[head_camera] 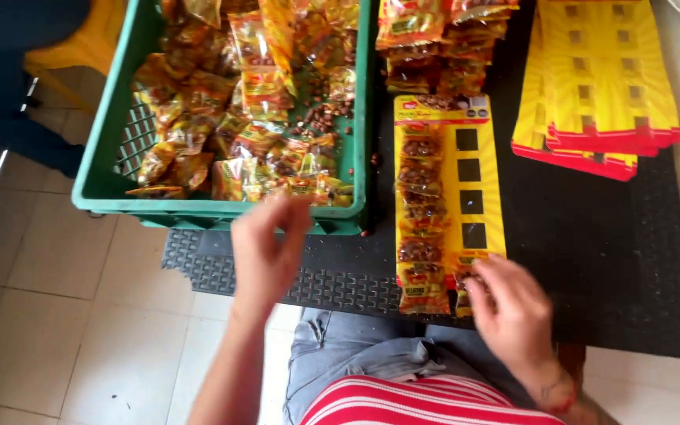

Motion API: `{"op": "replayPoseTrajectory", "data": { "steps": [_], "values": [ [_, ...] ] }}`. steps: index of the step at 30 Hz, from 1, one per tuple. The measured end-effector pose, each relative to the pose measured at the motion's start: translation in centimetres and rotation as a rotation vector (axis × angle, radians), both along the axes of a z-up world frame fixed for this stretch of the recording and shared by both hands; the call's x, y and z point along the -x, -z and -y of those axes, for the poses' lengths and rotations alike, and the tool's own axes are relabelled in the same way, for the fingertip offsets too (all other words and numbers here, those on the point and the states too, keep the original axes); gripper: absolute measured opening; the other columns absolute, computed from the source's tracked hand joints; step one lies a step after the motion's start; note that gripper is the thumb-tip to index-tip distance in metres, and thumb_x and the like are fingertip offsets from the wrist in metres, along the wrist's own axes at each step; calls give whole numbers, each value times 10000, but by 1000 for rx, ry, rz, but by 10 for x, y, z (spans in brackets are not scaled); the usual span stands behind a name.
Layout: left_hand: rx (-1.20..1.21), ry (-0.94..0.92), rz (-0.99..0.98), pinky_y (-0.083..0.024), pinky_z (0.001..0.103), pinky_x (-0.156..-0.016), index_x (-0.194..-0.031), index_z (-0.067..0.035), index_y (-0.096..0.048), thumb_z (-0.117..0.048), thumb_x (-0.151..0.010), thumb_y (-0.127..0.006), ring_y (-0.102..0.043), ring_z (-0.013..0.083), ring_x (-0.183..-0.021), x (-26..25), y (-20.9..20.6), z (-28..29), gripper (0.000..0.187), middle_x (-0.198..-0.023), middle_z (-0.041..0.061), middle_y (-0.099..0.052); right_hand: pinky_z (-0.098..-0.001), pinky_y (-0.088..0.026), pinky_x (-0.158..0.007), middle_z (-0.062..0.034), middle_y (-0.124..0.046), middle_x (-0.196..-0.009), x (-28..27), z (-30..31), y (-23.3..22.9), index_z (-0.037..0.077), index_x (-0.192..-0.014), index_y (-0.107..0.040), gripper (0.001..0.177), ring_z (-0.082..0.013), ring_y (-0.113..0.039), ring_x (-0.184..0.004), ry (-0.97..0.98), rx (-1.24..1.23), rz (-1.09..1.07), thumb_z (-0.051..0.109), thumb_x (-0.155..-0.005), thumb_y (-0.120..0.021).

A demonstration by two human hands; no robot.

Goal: Attaching small snack packets to yellow cardboard display strips for retail display

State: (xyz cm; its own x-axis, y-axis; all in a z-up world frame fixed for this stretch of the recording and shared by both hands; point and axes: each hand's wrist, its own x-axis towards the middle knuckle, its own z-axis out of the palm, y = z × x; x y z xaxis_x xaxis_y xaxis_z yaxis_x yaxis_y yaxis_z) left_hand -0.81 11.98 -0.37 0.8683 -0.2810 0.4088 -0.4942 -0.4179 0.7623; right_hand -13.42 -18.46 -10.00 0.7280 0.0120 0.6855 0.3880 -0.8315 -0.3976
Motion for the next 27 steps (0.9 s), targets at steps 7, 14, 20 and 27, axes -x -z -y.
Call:
{"op": "replayPoseTrajectory", "data": {
  "steps": [7, 14, 20, 27],
  "values": [
    [-843, 126, -330, -551, 470, -1017, -1279, -57, -631, 33, -867, -525, -646, 310, -1176, -169, 49, 18, 435, -1298, 145, -675, -478, -448, -1176, -183, -657, -1374, 6, -1, 1, -10, -1295, -670, 488, -340, -593, -1330, 9, 36, -398, 247, -886, -738],
    [-1298, 357, -436, -511, 387, -714, -908, -145, -787, -323, -868, -756, -647, 225, -797, -227, 79, 45, 185, -867, 25, -728, -427, -504, -1083, -107, -733, -1209, 3, 3, -9, 40, -1102, -744, 257, -268, -692, -1125, 51, -94, -321, 178, -885, -751],
    [-449, -171, 426, -415, 430, -530, -881, -45, -520, 58, -900, -694, -490, 319, -876, -129, -13, 42, 203, -938, 103, -532, -291, -589, -831, -95, -792, -1032, -13, -3, -51, 36, -958, -763, 108, -197, -763, -957, -54, -471, -386, 110, -908, -702],
    [-74, 98, 972, -588, 474, -808, -948, -16, -734, -43, -971, -637, -700, 411, -946, -19, 24, 82, 103, -1035, 180, -699, -503, -526, -1017, -260, -665, -1348, -80, -31, -52, 10, -1403, -560, 637, -334, -688, -1164, -525, -1367, -615, 452, -945, -590]
  ]
}}
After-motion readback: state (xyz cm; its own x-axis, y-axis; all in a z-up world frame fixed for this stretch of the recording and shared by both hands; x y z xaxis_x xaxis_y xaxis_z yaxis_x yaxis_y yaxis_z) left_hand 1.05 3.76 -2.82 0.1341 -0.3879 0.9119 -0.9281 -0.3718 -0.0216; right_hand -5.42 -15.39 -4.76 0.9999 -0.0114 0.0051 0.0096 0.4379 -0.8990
